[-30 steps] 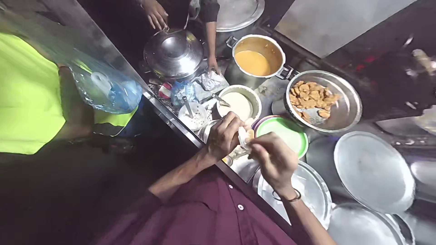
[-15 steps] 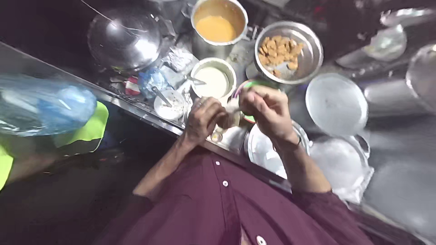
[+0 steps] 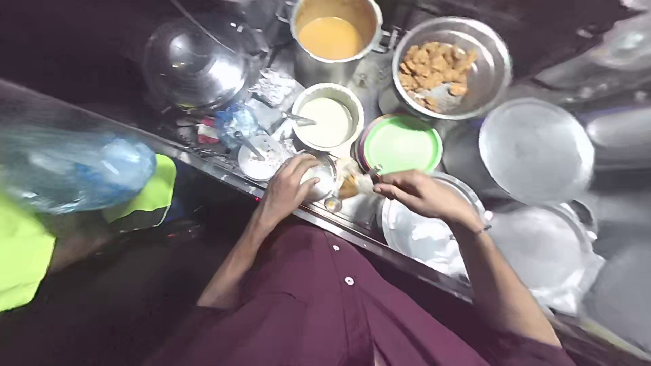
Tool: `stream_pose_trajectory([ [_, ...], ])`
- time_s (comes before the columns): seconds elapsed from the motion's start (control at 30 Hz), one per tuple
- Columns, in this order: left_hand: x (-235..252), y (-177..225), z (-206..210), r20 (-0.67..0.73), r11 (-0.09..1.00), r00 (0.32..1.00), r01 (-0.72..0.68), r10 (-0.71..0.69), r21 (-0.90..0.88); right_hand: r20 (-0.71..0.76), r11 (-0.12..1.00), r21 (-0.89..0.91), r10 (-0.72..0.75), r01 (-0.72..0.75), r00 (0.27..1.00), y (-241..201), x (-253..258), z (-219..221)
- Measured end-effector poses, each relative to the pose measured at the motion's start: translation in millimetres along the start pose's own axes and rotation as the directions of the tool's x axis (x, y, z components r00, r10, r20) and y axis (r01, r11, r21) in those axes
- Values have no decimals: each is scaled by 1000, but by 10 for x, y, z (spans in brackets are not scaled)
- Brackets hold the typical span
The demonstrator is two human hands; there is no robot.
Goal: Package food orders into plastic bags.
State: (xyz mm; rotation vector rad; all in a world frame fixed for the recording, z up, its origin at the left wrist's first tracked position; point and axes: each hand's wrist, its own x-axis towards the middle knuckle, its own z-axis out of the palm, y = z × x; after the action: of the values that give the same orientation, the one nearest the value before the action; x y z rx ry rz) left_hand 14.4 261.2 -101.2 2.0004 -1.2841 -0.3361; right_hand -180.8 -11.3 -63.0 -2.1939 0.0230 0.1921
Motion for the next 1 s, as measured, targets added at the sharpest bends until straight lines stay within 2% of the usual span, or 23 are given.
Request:
stream_pose_trajectory([
  [0.07,-117,52,-64,-129,999,991,33,-36,-24,103,986,-117,129,-117,986,227,27,222],
  [0.13,-209,92,-181,-273,998,961,30,-44,-55,157,949,-261,221,-176,962,605,76,582],
  [0.2,-328,135,-338,-426,998,905,-12,-15,-60,251,892,-393,339,-224,907,928,126,854],
  [0.23,-401,167,-435,-509,999,860,-25,7,-30,290,881,-422,353,-212,890,949,186,871],
  [0.27,-479,196,-551,-602,999,798,-30,39,25,288,898,-410,295,-161,911,818,306,808],
  [0.3,-579,223,-673,-691,995,719,-10,77,100,230,939,-337,151,-67,961,564,456,721],
  [0.33,-691,242,-806,-767,984,632,37,112,174,129,969,-242,-14,45,992,231,640,648],
  [0.37,-787,247,-952,-834,966,534,113,138,231,17,972,-158,-172,173,985,-153,874,578],
  [0.43,-937,233,-1257,-930,906,331,324,159,271,-140,885,-31,-464,464,875,-924,1389,495],
  [0.5,-1046,171,-1567,-967,845,218,486,130,223,-166,713,-36,-696,701,699,-1704,1892,513],
  [0.57,-1123,68,-1828,-982,780,183,608,43,147,-92,558,-89,-829,825,551,-2435,2328,652],
  [0.63,-1167,-55,-1996,-981,685,188,721,-57,99,29,451,-180,-886,874,464,-3027,2686,886],
  [0.67,-1173,-120,-2030,-977,637,182,768,-108,73,99,413,-254,-888,874,448,-3261,2845,1021],
  [0.73,-1177,-167,-2009,-975,574,127,819,-183,-1,251,390,-417,-819,821,516,-3630,3072,1294],
  [0.77,-1171,-126,-1977,-971,560,86,827,-222,-55,290,366,-461,-798,808,528,-3732,3123,1398],
  [0.8,-1176,-58,-1925,-966,575,60,812,-251,-99,273,329,-476,-826,816,492,-3760,3099,1457],
  [0.87,-1221,-11,-1678,-971,717,59,684,-233,-131,121,268,-463,-925,845,360,-3587,2879,1428],
  [0.9,-1313,-28,-1532,-975,808,107,581,-195,-98,28,241,-434,-960,868,280,-3408,2749,1406],
  [0.93,-1416,-81,-1455,-979,887,187,461,-82,13,-58,230,-392,-972,891,226,-3169,2585,1369],
  [0.97,-1447,-73,-1467,-974,920,227,376,26,113,-123,259,-374,-966,890,229,-2866,2389,1316],
  [1.0,-1449,32,-1449,-968,895,242,414,66,165,-175,346,-389,-938,854,300,-2512,2144,1245],
])
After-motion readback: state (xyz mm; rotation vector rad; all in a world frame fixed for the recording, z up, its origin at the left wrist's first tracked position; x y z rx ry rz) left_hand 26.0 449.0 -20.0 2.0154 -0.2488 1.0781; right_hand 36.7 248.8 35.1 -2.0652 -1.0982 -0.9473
